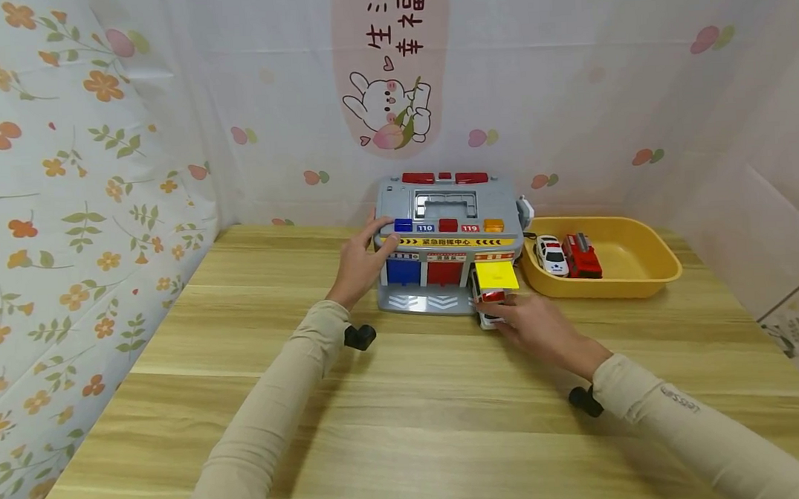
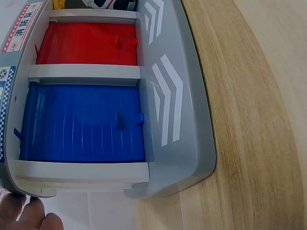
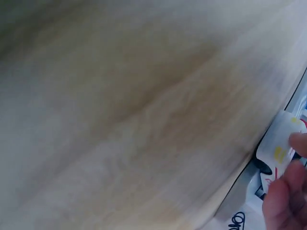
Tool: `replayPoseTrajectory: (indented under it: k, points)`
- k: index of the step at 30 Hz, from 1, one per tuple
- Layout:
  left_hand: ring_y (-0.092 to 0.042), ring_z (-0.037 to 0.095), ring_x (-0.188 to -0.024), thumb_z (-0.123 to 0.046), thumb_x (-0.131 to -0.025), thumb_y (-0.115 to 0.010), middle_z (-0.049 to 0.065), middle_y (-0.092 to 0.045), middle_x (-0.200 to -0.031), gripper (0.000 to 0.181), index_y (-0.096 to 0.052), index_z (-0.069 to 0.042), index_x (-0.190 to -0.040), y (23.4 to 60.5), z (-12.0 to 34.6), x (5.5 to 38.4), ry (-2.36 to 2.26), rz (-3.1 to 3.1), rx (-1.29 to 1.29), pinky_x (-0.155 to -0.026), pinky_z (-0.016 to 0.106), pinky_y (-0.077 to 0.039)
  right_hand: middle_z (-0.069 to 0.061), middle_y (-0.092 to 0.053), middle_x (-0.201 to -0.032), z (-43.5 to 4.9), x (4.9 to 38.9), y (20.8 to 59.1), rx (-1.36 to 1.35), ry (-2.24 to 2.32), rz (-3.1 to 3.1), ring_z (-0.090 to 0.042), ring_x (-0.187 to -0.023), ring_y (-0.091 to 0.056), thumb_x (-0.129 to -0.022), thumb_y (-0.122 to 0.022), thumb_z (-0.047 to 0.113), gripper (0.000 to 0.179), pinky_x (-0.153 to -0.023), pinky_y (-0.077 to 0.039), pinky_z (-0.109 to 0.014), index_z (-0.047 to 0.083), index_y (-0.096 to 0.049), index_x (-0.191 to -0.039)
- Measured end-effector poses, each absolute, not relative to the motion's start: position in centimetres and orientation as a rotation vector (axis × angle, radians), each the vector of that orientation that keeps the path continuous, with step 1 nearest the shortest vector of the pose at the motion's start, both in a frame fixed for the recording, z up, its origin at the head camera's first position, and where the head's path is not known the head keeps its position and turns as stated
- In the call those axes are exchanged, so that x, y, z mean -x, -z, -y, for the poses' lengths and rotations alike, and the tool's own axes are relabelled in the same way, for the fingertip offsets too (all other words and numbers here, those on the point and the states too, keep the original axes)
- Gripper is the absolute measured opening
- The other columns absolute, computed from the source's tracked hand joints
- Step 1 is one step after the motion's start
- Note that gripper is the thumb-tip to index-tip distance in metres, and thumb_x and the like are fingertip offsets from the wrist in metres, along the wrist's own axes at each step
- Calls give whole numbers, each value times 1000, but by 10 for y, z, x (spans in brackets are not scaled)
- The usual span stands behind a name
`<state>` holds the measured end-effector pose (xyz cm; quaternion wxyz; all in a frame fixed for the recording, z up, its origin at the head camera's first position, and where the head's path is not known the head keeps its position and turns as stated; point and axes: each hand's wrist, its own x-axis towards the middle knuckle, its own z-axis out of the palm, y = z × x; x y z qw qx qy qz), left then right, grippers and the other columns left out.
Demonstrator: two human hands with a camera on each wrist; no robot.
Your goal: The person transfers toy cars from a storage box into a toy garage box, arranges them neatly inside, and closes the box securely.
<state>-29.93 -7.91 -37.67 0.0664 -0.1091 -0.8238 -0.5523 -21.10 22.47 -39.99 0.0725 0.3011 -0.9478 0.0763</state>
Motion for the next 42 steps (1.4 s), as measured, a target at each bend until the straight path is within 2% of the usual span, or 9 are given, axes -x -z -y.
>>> replayPoseTrajectory:
  k: [4,9,16,21,25,32,42]
  points:
    - [-23,22,-155,-40,-100,-58,1,-21,-169,44,-57,-25,-141,377,79,299,1660,2488,331,-123,46,-32,-11,-77,-107,-228,213,401,-998,-331,2821,-22,-88,-71,-85,-75,2,30,-82,-62,-43,17,-77,-112]
    - [-25,26,-155,-40,-100,-58,5,-22,-169,44,-57,-24,-141,378,80,300,1647,2480,345,-122,49,-33,-2,-74,-95,-231,215,401,-1111,-319,2804,-14,-83,-65,-83,-79,4,20,-79,-61,-37,18,-80,-97]
    - [-25,26,-155,-39,-101,-57,5,-21,-169,44,-57,-23,-141,377,80,299,1642,2479,353,-122,48,-32,0,-74,-95,-237,218,393,-1140,-280,2914,-11,-82,-60,-86,-79,12,22,-79,-59,-32,20,-80,-106]
    - [-23,24,-155,-39,-101,-58,6,-21,-169,44,-57,-23,-142,377,80,299,1650,2477,358,-123,47,-31,3,-70,-89,-244,220,387,-1180,-331,2995,-7,-76,-51,-89,-75,14,26,-68,-50,-20,22,-78,-114]
    - [-25,26,-155,-40,-101,-57,6,-20,-169,45,-56,-24,-142,377,80,299,1649,2488,360,-123,47,-32,7,-62,-83,-250,222,385,-1225,-412,3023,-4,-73,-48,-91,-73,16,30,-63,-43,-17,23,-75,-120]
    - [-29,30,-153,-42,-101,-56,4,-20,-169,45,-56,-24,-142,376,80,299,1646,2504,354,-122,49,-33,4,-66,-94,-255,222,385,-1244,-433,3039,-4,-77,-49,-92,-73,21,35,-65,-46,-18,26,-71,-126]
    - [-30,31,-153,-42,-100,-57,4,-20,-169,45,-56,-25,-142,376,79,299,1649,2504,328,-121,51,-34,0,-69,-104,-255,219,389,-1214,-356,3008,-9,-86,-54,-90,-75,19,39,-74,-52,-21,29,-71,-127]
